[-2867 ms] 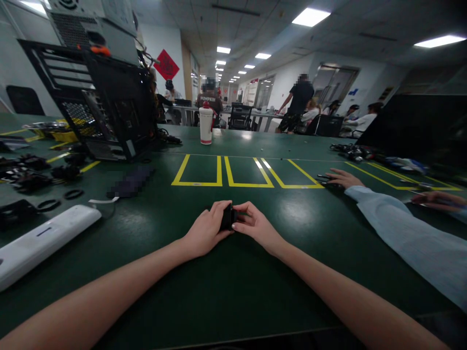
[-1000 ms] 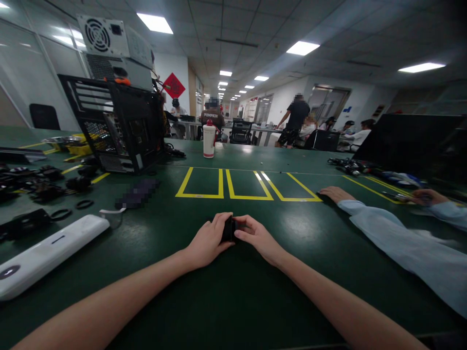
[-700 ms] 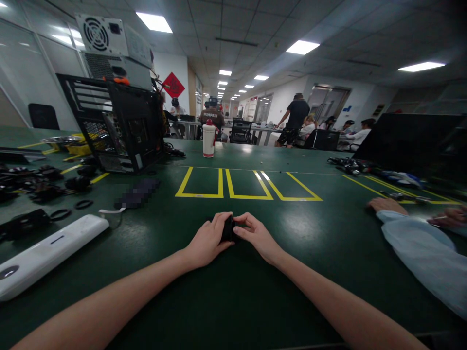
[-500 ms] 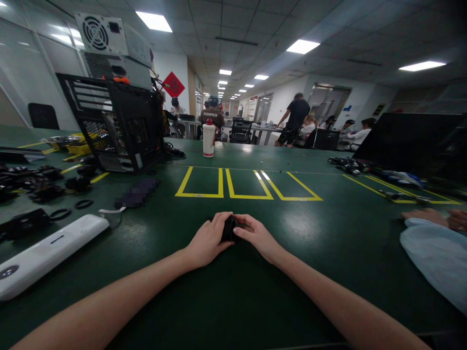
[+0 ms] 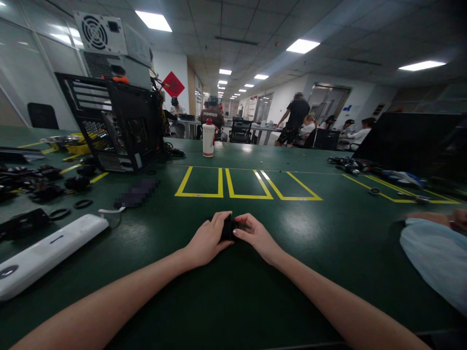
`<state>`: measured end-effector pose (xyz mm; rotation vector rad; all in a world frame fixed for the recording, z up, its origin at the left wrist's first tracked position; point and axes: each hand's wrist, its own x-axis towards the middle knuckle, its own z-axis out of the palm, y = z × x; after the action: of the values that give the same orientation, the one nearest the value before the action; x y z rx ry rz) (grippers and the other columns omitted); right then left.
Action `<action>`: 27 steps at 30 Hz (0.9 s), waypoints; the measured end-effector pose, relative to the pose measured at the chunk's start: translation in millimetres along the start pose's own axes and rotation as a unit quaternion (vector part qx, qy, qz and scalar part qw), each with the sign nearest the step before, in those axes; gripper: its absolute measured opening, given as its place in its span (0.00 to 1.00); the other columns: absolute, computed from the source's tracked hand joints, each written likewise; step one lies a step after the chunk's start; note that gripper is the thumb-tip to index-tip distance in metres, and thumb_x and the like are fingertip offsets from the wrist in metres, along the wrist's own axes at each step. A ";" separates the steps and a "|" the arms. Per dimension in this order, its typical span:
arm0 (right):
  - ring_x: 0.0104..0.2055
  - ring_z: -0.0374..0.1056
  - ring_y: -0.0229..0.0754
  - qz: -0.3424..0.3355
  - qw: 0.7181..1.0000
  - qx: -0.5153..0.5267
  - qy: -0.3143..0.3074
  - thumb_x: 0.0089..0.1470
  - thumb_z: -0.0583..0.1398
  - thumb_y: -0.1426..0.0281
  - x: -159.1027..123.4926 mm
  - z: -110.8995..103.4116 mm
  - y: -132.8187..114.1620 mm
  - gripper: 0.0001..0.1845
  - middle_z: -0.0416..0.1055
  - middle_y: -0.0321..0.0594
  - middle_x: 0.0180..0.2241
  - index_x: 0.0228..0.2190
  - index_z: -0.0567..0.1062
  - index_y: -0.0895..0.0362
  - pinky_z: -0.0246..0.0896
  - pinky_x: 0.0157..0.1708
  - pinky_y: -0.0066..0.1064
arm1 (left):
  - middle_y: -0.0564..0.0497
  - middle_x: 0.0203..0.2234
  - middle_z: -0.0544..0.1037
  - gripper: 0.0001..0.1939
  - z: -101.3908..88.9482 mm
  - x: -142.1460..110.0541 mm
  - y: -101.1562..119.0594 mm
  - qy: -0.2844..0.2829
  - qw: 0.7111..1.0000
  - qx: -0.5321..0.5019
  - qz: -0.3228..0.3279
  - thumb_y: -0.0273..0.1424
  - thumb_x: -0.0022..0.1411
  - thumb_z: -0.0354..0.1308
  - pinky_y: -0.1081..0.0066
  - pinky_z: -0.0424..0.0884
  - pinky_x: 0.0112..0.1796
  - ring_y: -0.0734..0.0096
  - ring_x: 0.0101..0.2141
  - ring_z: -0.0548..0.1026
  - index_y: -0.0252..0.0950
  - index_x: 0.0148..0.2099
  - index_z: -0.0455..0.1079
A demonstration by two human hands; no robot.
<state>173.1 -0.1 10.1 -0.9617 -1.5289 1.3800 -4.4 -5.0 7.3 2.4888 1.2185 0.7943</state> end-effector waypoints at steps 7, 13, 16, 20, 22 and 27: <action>0.48 0.61 0.43 0.000 0.989 -0.151 -0.011 0.43 0.61 0.69 -4.1 -4.9 -1.5 0.20 0.64 0.40 0.43 0.41 0.66 0.55 0.53 0.51 0.43 | 0.43 0.51 0.61 0.32 -3.4 6.1 -9.9 -0.041 0.997 -0.035 -0.047 0.38 0.55 0.54 0.59 0.67 0.41 0.58 0.45 0.69 0.39 0.57 0.44; 0.47 0.60 0.46 -0.025 0.958 -0.285 -0.005 0.41 0.62 0.65 -8.3 -6.2 -1.2 0.26 0.62 0.40 0.44 0.45 0.65 0.52 0.54 0.49 0.45 | 0.43 0.49 0.64 0.32 -3.6 8.5 -19.6 -0.061 0.992 -0.081 -0.072 0.39 0.55 0.54 0.61 0.67 0.42 0.59 0.46 0.68 0.39 0.58 0.45; 0.48 0.59 0.47 -0.038 0.952 -0.304 -0.006 0.40 0.63 0.65 -9.5 -5.8 -2.3 0.28 0.62 0.40 0.45 0.45 0.64 0.51 0.54 0.48 0.44 | 0.44 0.49 0.64 0.32 -4.2 7.7 -17.2 -0.052 0.993 -0.081 -0.067 0.39 0.55 0.54 0.61 0.66 0.43 0.60 0.47 0.67 0.38 0.58 0.45; 0.48 0.59 0.46 -0.036 0.943 -0.330 -0.006 0.43 0.61 0.67 -9.4 -7.7 -3.3 0.24 0.62 0.40 0.45 0.45 0.65 0.52 0.54 0.49 0.42 | 0.44 0.49 0.63 0.32 -5.3 9.4 -12.8 -0.045 0.994 -0.065 -0.076 0.39 0.54 0.54 0.60 0.65 0.43 0.58 0.46 0.64 0.37 0.58 0.48; 0.48 0.59 0.44 -0.038 0.937 -0.347 -0.007 0.45 0.60 0.69 -8.1 -9.3 -2.8 0.23 0.62 0.40 0.45 0.45 0.64 0.53 0.54 0.49 0.40 | 0.44 0.50 0.62 0.33 -5.4 10.9 -11.9 -0.047 0.994 -0.062 -0.078 0.38 0.53 0.55 0.60 0.64 0.43 0.57 0.45 0.63 0.37 0.58 0.47; 0.49 0.59 0.43 -0.044 0.928 -0.369 -0.003 0.46 0.58 0.70 -5.3 -12.0 -0.6 0.23 0.62 0.40 0.46 0.46 0.62 0.54 0.54 0.50 0.39 | 0.45 0.50 0.61 0.32 -6.1 14.4 -13.5 -0.058 0.993 -0.058 -0.082 0.38 0.53 0.55 0.56 0.60 0.46 0.55 0.48 0.59 0.39 0.57 0.48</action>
<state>186.2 -1.0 10.7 -1.3003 -2.1224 0.7237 -9.4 14.6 11.3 2.2749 1.2771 0.6503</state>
